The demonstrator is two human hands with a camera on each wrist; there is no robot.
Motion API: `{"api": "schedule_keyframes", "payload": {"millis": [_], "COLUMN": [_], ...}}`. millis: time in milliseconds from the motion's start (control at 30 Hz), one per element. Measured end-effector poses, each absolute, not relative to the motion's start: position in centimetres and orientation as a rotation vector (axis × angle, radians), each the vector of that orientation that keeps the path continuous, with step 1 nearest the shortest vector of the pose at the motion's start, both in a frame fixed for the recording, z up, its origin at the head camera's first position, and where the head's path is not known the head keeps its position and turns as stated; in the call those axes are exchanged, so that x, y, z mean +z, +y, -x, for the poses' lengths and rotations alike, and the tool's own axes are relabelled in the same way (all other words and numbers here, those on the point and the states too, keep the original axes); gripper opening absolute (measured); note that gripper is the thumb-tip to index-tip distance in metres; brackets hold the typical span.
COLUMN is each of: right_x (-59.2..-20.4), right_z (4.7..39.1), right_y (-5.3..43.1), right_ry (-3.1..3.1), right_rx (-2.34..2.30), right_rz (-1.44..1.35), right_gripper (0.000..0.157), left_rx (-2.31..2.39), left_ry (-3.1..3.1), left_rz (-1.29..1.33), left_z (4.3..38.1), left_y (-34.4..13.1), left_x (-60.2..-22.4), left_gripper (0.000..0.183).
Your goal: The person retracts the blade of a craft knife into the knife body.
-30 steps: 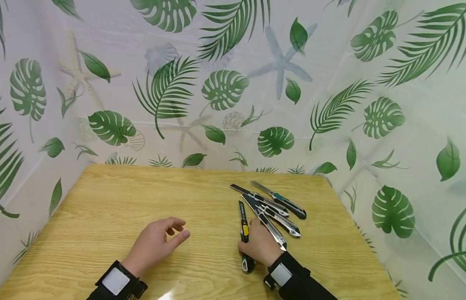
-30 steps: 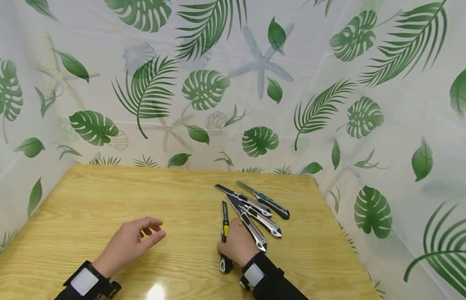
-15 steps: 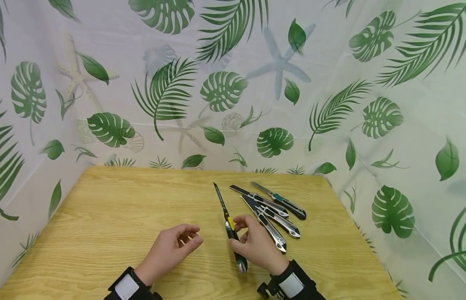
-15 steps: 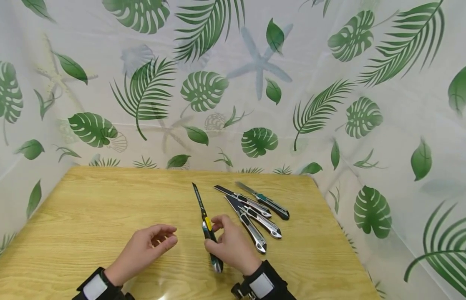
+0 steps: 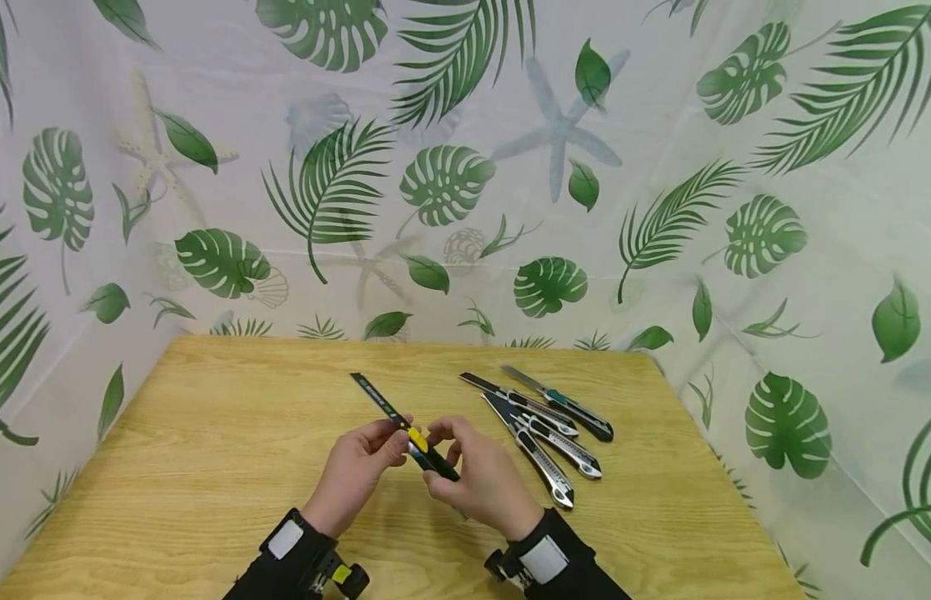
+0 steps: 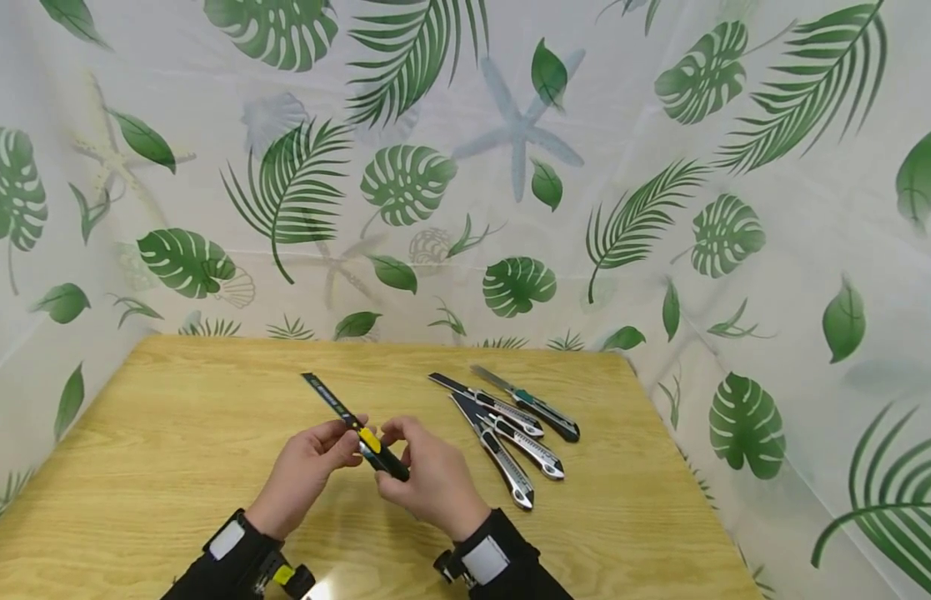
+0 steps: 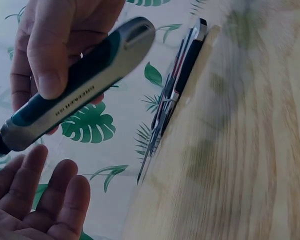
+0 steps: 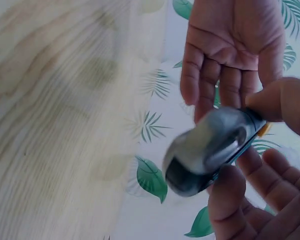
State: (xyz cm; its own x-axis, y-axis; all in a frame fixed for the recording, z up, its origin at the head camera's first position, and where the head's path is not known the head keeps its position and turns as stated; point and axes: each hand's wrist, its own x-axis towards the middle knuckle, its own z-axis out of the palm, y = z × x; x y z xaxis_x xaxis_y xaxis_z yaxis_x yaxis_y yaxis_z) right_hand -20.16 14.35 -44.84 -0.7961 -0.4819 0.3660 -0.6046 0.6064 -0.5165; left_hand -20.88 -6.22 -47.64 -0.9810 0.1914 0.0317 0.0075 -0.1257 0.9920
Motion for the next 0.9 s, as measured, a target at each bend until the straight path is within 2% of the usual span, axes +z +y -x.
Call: {"api": "schedule_keyframes", "payload": {"millis": [233, 367, 500, 667, 767, 900], "right_x": [-45.6, -46.0, -46.5, -47.0, -47.3, -47.4], "right_z": [20.9, 21.4, 21.8, 22.0, 22.0, 21.9], "right_y": [14.1, 14.4, 14.7, 15.0, 14.9, 14.7], "right_ry": [-2.649, -2.743, -2.788, -2.587, -2.518, -2.526], "right_rx": [1.062, 1.395, 1.936, 2.538, 2.622, 2.579], "right_rz": [-0.955, -0.944, -1.024, -1.021, -0.943, -0.784], "right_gripper": [0.055, 0.048, 0.041, 0.045, 0.045, 0.057], "left_rx": [2.401, 2.457, 2.464, 2.461, 2.471, 2.45], "left_ry": [1.882, 1.824, 1.775, 1.763, 1.756, 1.785], "left_rz": [-0.225, -0.289, -0.344, -0.34, -0.336, -0.315], "left_z": [20.9, 20.8, 20.8, 20.8, 20.8, 20.8], "left_y": [-6.1, -6.0, -5.8, -5.7, -5.6, -5.5], "left_x": [-47.7, -47.7, -47.9, -48.2, -48.5, -48.8], "left_gripper": [0.036, 0.035, 0.038, 0.035, 0.033, 0.034]}}
